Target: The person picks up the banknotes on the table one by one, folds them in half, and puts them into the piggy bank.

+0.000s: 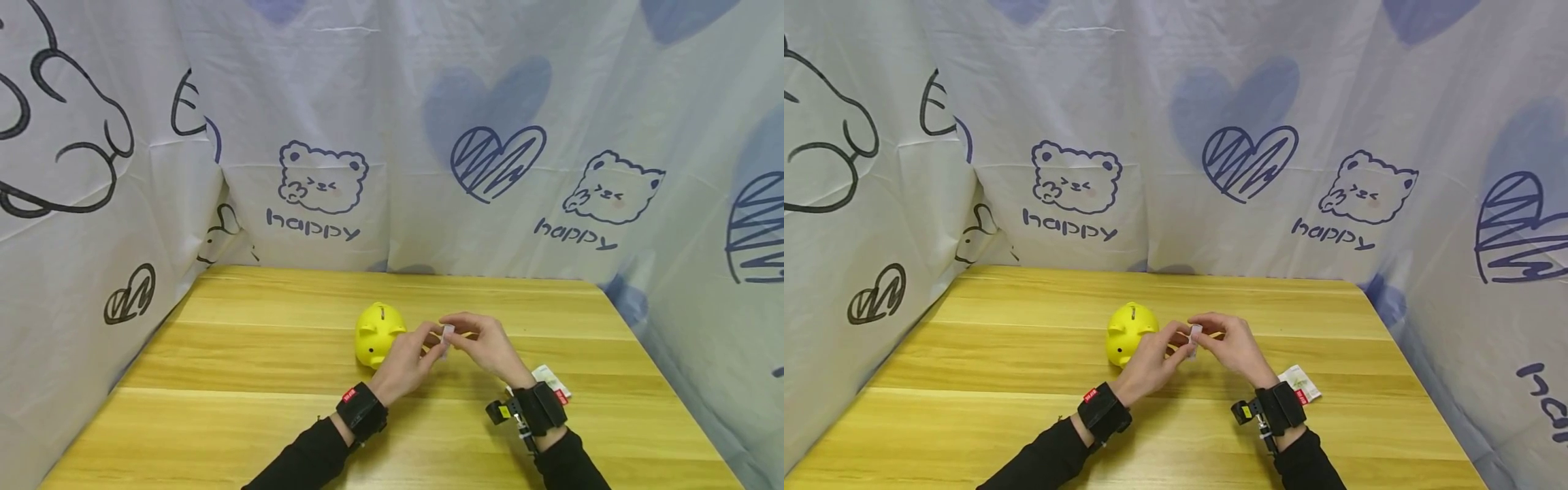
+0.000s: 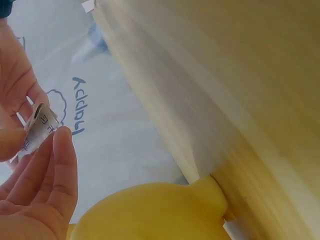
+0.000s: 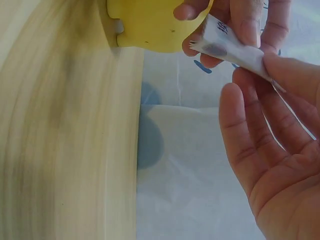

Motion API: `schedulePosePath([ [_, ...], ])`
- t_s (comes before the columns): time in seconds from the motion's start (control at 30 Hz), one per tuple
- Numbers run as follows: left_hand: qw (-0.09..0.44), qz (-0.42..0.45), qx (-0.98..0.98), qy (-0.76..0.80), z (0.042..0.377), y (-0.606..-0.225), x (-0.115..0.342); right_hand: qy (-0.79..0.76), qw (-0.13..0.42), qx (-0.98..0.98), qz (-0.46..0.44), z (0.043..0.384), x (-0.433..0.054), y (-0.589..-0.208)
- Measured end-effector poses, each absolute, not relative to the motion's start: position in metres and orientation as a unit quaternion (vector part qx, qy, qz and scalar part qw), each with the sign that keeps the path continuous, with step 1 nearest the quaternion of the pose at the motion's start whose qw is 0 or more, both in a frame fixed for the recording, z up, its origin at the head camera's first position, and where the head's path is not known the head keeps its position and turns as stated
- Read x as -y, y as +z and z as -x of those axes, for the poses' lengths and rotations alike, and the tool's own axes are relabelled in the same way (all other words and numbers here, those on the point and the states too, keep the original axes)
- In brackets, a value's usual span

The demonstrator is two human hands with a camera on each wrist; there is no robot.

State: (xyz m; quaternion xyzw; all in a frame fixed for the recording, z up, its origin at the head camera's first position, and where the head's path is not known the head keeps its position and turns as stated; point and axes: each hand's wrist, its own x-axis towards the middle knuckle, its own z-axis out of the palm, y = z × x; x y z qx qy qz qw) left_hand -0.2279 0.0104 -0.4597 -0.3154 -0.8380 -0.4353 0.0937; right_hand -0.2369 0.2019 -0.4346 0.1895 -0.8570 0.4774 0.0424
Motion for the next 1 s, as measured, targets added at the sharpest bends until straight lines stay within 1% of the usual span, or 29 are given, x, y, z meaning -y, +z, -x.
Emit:
schedulePosePath([
  [0.23,0.083,0.303,0.838,-0.447,0.229,-0.461,-0.010,0.480,0.052,0.861,-0.159,0.234,-0.199,-0.432],
  [0.47,0.085,0.300,0.847,-0.430,0.230,-0.461,-0.012,0.493,0.046,0.851,-0.173,0.217,-0.191,-0.408],
  [0.63,0.088,0.306,0.848,-0.424,0.230,-0.460,-0.013,0.506,0.046,0.843,-0.174,0.213,-0.190,-0.401],
  [0.8,0.093,0.306,0.850,-0.419,0.230,-0.460,-0.012,0.518,0.038,0.836,-0.177,0.216,-0.190,-0.405],
  [1.0,0.095,0.305,0.847,-0.425,0.230,-0.460,-0.011,0.531,0.030,0.829,-0.173,0.230,-0.197,-0.425],
])
